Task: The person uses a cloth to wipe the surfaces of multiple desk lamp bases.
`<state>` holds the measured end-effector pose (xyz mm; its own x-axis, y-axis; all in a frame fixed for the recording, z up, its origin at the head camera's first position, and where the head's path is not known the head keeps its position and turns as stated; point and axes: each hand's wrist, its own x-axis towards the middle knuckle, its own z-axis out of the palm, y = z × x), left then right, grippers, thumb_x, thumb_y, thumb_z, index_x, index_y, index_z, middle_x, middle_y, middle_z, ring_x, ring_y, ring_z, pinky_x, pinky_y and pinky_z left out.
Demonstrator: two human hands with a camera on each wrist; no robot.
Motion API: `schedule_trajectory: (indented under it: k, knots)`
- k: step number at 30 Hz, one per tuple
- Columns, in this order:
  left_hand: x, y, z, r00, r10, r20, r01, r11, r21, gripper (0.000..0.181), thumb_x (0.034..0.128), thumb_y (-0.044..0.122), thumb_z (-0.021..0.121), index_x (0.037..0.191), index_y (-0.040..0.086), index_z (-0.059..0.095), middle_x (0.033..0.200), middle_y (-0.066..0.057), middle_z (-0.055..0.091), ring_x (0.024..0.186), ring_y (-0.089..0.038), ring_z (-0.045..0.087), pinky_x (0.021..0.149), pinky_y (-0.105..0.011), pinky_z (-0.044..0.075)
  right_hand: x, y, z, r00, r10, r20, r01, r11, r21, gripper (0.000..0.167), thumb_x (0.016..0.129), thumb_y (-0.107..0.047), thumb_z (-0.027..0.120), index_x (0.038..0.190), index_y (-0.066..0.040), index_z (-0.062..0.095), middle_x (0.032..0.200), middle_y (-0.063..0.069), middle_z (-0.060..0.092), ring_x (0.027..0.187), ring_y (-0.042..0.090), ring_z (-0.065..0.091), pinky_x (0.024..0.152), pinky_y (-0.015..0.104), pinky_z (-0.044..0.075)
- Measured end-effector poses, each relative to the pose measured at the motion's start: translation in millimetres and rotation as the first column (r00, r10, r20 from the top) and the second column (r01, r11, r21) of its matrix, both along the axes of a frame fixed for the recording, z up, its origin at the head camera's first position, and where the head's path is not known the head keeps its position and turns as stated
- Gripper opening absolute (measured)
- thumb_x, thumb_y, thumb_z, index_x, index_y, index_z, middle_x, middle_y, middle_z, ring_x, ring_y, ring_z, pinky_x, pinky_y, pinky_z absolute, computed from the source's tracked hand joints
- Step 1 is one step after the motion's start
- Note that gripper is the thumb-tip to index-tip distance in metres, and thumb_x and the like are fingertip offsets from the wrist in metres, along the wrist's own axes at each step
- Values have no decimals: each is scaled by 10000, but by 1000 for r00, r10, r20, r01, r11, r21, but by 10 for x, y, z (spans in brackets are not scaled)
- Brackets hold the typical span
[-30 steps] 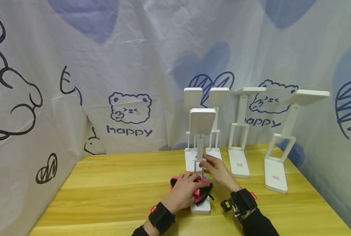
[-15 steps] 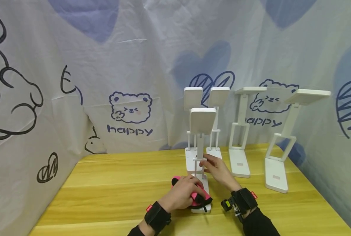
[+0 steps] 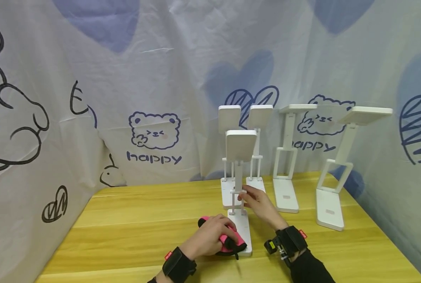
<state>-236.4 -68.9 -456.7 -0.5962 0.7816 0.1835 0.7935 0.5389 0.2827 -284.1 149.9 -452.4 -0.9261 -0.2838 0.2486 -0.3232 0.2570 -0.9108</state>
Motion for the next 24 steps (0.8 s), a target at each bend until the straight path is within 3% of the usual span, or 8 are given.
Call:
schedule_trajectory:
  k: [7, 13, 24]
  knots:
    - [18, -75, 19, 1000, 16, 10, -16, 1000, -8, 522, 688, -104, 643, 939, 333, 779, 1120, 86, 657, 1095, -101, 542, 974, -316, 448, 86, -22, 109, 1000, 7, -6, -7, 1000, 11, 353, 1048, -139, 431, 1346, 26, 525, 1028, 240, 617, 1090, 393, 596, 932, 547, 500]
    - [35, -156, 33, 998, 46, 37, -45, 999, -27, 553, 696, -128, 623, 959, 333, 780, 1133, 82, 649, 1107, -111, 542, 982, -341, 455, 32, 2, 27, 1000, -6, -22, 7, 999, 32, 365, 1047, -217, 451, 1348, -35, 548, 1033, 185, 635, 1078, 306, 621, 934, 507, 512]
    - [-8, -318, 12, 995, 47, 83, -49, 999, 20, 601, 664, -138, 632, 1016, 328, 771, 1145, 67, 657, 1099, -136, 566, 983, -361, 463, 49, 12, 23, 998, -6, -65, 12, 996, 91, 466, 1056, -199, 420, 1449, 52, 412, 1184, 238, 664, 1120, 397, 622, 909, 490, 523]
